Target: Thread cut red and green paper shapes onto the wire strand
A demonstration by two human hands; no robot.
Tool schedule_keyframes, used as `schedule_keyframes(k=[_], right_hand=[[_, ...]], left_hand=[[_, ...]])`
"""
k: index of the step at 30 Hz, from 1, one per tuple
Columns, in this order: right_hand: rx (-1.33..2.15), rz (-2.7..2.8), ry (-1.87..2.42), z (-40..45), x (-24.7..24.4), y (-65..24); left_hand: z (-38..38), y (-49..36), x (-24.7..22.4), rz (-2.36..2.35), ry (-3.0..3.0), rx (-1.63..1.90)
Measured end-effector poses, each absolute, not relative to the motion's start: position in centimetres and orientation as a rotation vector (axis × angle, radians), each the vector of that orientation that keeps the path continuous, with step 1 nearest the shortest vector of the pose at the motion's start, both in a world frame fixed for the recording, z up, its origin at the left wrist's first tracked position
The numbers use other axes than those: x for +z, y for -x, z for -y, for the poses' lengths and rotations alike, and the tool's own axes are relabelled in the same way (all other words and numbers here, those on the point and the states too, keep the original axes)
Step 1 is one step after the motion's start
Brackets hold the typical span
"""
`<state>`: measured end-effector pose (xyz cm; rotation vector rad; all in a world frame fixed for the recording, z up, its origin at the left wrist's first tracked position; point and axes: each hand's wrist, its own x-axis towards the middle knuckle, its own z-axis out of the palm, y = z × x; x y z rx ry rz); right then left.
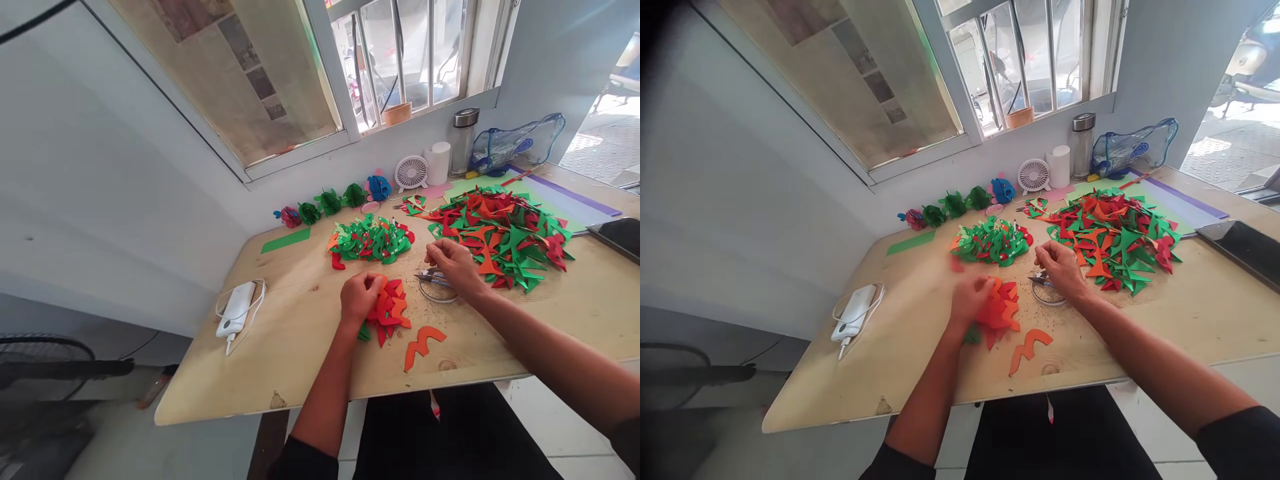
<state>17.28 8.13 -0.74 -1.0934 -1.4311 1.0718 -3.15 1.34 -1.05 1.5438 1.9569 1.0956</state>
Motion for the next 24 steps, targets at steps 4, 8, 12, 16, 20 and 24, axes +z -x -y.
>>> schedule_keyframes(k=[4,8,12,16,20,24], right_hand=[[1.047,1.451,1.113,-8.07,-0.61,-17.24],[1.032,1.473,1.138,-8.11,-0.77,-17.25],[1.034,1.493,1.157,-8.08,-0.91,-17.17],[1.041,1.486,1.145,-8.07,-0.93,-17.07],[1.001,1.505,1.158,-8.15,-1.08,-17.06],[0.928,1.581,1.165,-8.07,-1.3,-17.13]], left_hand=[[-1.2,2.32,-1.18,-2.091,-1.738,0.741],[-1.08,2.11,-1.11,-2.158,-1.841,0.569],[-1.02,2.33,-1.25,-2.114,-1.819,0.622],[-0.96,2.75,-1.69,-2.027,-1.702,0.79],[-0.93,3.05,-1.83,-1.829,-1.472,1.094],[-0.91,2.71,-1.15,-1.498,-1.101,1.425]])
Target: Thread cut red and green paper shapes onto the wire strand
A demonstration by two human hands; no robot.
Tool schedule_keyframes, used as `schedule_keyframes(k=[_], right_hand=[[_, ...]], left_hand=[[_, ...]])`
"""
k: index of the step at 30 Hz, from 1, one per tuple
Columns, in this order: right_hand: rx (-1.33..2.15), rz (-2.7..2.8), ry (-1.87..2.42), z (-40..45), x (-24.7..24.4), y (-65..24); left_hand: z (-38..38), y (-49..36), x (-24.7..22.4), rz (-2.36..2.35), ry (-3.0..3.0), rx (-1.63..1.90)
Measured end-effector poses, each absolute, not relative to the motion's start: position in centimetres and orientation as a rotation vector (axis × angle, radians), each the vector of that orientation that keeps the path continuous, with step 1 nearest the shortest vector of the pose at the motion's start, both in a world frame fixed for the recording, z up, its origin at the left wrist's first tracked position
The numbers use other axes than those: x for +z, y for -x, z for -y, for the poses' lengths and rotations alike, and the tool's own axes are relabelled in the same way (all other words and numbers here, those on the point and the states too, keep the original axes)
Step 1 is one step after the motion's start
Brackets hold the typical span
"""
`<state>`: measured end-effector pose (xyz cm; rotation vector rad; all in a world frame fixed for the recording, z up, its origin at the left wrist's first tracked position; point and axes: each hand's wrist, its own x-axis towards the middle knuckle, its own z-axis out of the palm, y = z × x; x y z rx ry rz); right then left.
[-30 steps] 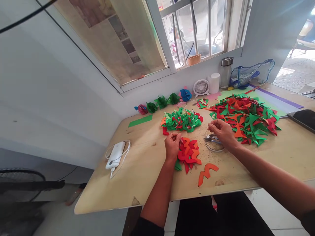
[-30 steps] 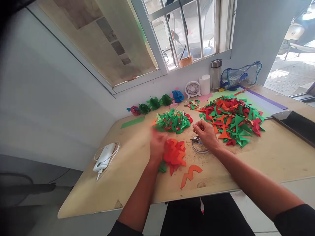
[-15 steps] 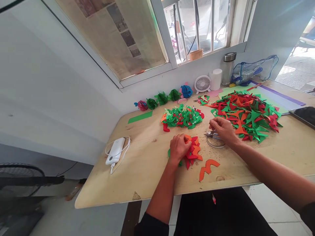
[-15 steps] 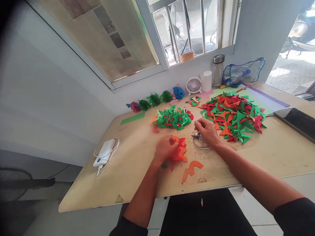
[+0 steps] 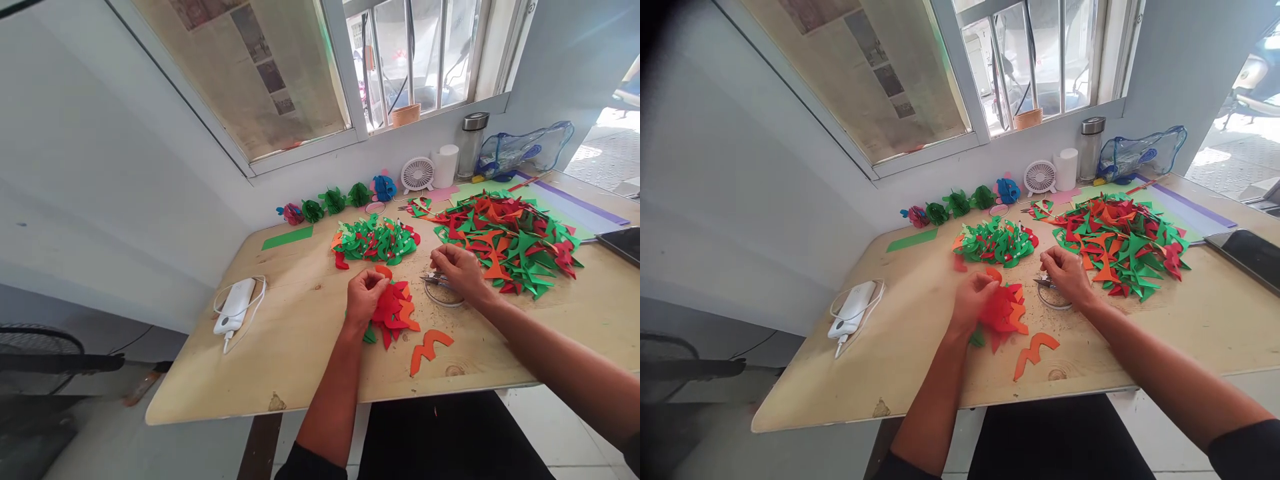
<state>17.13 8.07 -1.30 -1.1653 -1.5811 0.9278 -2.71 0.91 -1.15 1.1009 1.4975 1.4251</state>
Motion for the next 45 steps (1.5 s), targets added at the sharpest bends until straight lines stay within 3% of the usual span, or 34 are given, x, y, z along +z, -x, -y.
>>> schedule_keyframes(k=[9,20,28,32,39,45], right_hand=[[0.578,1.942,1.068,-6.7,-0.7,-16.9],[0.584,2.332,0.812,-5.0,-0.3,-15.3],[0.018,2.361,0.864,-3.8,0.8,-17.0],[-0.074,2.423,0.942,-3.1,1.4,-17.4],[0.02,2.28,1.046,-2.2,1.8,-16.2],[0.843,1.744,1.249,-2.1,1.1,-15.5]], left_hand=[[-0.5,1.5,0.4,-1.106,-0.695,1.523],[0.3,1.1,0.4,-0.915,-0.695,1.497],[0.3,2.1,0.4,-0.798,-0.644,1.427],[0.3,1.9,-0.2,-0.802,-0.718,1.215],[0.0,1.4,-1.0,-0.738,-0.772,1.222],[-0.2,1.1,-0.9,-0.783,-0.846,1.286]])
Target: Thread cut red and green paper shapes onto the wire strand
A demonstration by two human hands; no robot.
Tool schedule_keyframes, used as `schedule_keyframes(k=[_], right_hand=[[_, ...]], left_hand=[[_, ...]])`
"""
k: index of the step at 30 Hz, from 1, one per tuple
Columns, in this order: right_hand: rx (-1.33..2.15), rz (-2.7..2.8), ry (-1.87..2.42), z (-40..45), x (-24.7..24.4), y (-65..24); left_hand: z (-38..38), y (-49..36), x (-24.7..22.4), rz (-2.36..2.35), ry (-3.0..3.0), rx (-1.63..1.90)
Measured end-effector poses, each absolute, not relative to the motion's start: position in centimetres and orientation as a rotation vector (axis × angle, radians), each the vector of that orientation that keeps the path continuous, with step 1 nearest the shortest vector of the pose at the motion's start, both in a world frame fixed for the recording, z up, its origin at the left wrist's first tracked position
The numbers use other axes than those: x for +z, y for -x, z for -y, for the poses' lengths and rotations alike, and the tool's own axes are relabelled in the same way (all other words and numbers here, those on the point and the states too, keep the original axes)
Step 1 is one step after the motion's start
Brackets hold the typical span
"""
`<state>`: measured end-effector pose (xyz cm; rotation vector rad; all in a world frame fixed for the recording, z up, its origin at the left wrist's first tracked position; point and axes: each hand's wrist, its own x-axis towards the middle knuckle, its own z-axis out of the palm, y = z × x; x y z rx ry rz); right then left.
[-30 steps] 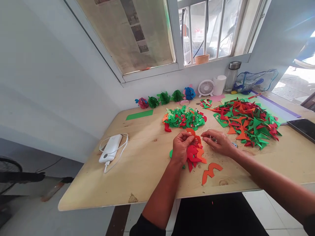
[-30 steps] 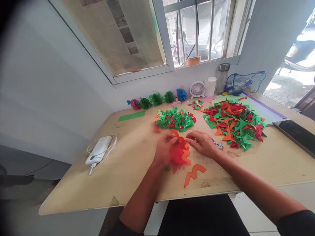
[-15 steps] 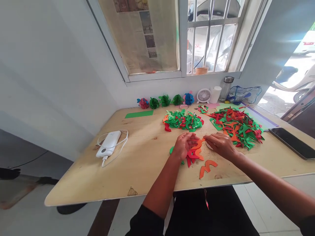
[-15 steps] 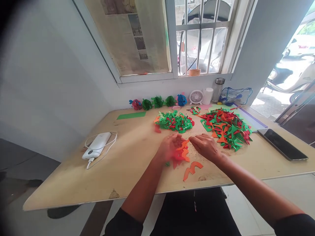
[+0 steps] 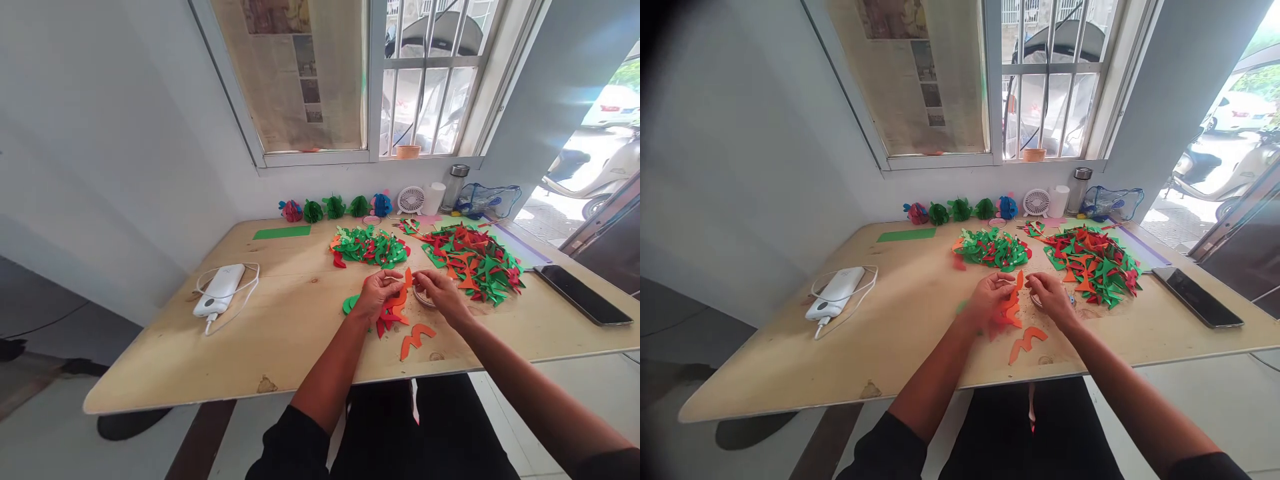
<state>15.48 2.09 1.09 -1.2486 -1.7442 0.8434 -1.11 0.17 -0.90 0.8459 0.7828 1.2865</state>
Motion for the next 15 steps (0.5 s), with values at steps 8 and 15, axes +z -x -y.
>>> schedule_keyframes(k=[8,15], right_hand=[[1.205,1.556,1.171,-2.0,1.1,-14.5],[1.159,1.603,1.161,-2.6,-0.2,-13.9]], left_hand=[[0.1,0.6,-0.6,-0.878,-0.919,1.294],[-0.4,0.8,-1.7,-0.943,-0.986,1.303]])
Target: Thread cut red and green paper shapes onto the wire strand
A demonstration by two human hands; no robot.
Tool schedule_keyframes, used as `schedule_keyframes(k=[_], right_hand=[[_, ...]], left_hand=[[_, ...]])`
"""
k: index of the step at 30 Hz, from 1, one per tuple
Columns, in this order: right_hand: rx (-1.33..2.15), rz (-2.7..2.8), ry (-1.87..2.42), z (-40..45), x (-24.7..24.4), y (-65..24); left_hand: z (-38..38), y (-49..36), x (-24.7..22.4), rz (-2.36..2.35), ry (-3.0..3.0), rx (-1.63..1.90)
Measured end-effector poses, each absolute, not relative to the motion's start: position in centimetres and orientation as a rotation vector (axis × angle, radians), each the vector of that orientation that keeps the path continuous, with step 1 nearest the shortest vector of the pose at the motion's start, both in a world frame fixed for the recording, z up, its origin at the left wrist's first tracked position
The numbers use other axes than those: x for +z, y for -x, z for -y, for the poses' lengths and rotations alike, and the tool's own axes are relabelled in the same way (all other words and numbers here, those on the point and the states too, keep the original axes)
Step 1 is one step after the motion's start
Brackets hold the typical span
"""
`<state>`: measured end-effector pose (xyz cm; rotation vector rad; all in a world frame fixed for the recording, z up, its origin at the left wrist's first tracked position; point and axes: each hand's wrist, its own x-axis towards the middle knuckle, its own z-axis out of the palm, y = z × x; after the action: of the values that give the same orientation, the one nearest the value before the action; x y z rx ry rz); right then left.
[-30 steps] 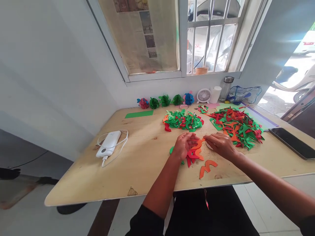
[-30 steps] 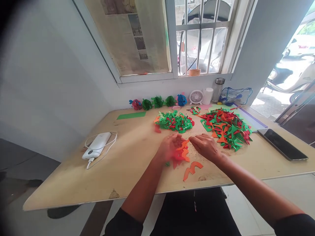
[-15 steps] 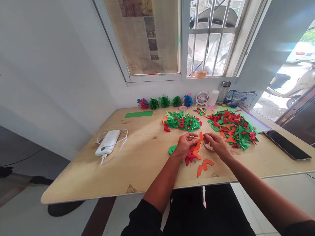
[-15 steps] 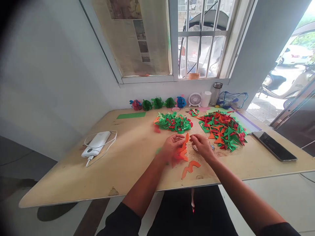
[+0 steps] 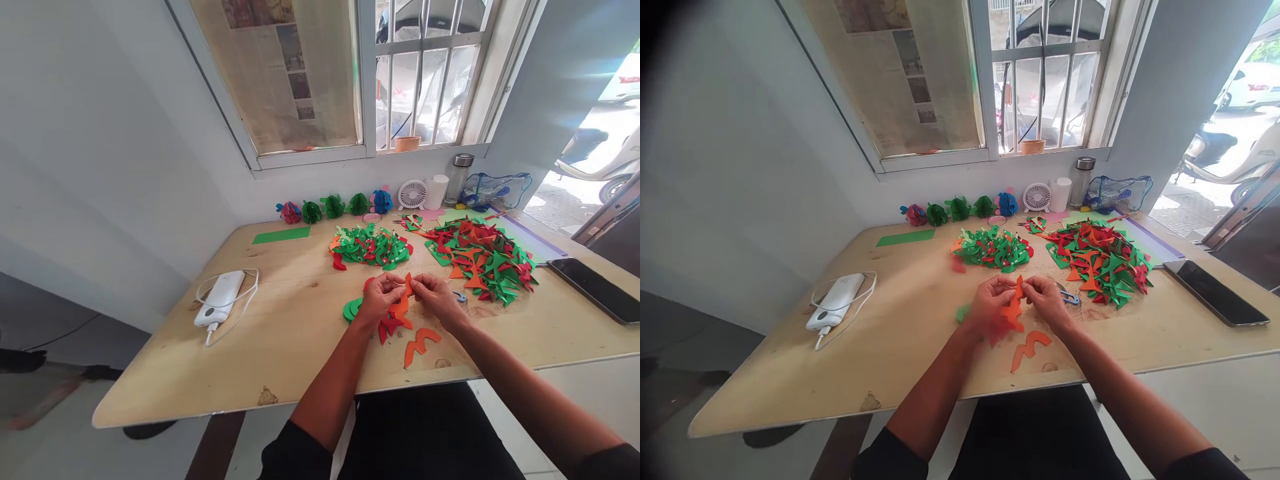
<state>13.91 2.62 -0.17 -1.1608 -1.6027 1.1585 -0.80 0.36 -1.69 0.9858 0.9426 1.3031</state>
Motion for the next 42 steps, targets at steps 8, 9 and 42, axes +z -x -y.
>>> schedule_keyframes(k=[8,9,42], right_hand=[[1.048,1.802,1.178,-2.9,-1.1,-14.8],[1.02,1.818,1.209,-3.2,-0.9,-15.4],[-0.042,2.332,1.371,-3.7,-2.1,-19.0]], left_hand=[[-0.2,0.5,-2.3,-1.014,-1.073,1.27],[-0.1,0.5,-2.3,-1.028,-1.072,1.266],[-2.5,-0.6,-2.0,-1.386,-1.379,1.345]])
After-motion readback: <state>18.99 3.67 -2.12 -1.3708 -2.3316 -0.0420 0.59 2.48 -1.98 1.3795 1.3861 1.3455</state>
